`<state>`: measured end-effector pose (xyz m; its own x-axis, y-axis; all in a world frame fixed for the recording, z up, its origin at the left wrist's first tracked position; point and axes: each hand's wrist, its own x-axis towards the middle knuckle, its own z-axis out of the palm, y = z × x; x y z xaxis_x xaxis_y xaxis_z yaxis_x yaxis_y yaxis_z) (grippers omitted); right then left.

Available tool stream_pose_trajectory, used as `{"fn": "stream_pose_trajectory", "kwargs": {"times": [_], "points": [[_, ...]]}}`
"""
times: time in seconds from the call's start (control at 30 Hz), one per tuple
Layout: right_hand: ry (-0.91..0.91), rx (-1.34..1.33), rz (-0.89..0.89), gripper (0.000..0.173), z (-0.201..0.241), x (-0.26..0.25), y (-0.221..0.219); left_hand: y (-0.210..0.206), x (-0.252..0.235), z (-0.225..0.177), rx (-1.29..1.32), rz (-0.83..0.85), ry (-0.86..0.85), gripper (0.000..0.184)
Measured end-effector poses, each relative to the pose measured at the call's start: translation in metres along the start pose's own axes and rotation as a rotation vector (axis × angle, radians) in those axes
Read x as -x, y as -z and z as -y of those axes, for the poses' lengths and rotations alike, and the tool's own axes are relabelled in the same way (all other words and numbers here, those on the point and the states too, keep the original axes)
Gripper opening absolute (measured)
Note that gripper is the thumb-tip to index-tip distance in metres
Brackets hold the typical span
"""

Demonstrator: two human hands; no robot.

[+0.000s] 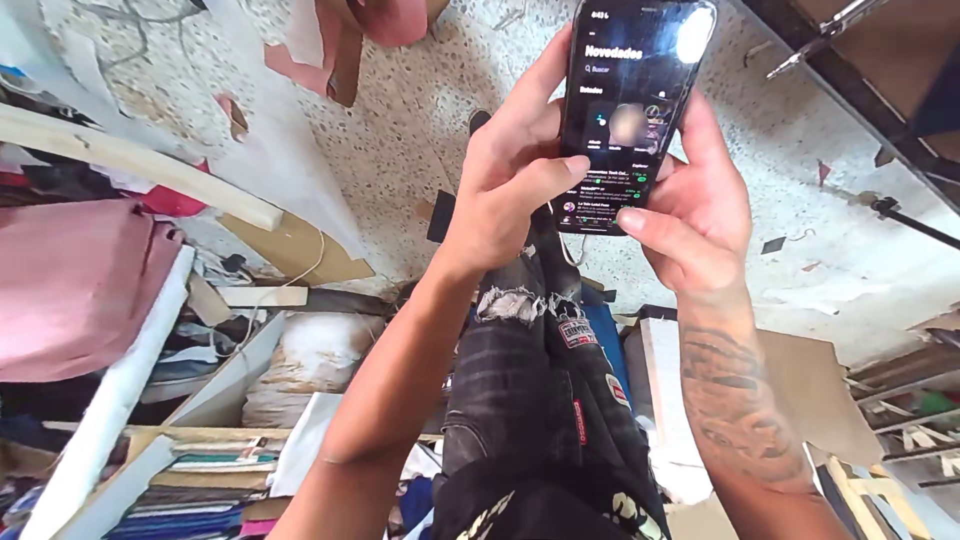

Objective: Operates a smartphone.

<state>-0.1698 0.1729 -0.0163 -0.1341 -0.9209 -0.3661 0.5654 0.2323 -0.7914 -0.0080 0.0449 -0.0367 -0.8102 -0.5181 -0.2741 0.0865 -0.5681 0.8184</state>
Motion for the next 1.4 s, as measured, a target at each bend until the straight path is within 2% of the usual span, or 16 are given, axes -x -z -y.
{"fn": "stream_pose_trajectory", "kwargs": {"times": [0.23,0.37,0.63,0.9,1.07,1.23,1.4], "points": [[-0.002,0.019,0.011,0.088,0.001,0.000,-0.005,0.000,0.005,-0.003,0.014,-0.044,0.002,0.066],[0.007,0.043,0.016,0.087,0.001,0.000,-0.008,0.004,0.000,0.004,0.017,-0.042,-0.063,0.064],[0.016,0.090,0.026,0.089,0.004,-0.002,-0.015,0.000,-0.002,0.000,-0.093,-0.107,-0.112,0.062],[0.019,0.117,0.025,0.089,0.001,0.001,-0.015,-0.003,0.000,0.002,-0.109,-0.131,-0.101,0.067],[0.005,0.157,0.017,0.089,-0.001,0.003,-0.017,-0.009,0.000,0.003,-0.225,-0.213,-0.027,0.066],[0.002,0.110,0.026,0.089,-0.002,0.004,-0.012,-0.006,0.000,0.005,-0.094,-0.161,-0.074,0.045],[0.010,0.097,0.023,0.086,-0.003,0.003,-0.010,0.001,0.001,0.011,-0.021,-0.121,-0.087,0.048]]}}
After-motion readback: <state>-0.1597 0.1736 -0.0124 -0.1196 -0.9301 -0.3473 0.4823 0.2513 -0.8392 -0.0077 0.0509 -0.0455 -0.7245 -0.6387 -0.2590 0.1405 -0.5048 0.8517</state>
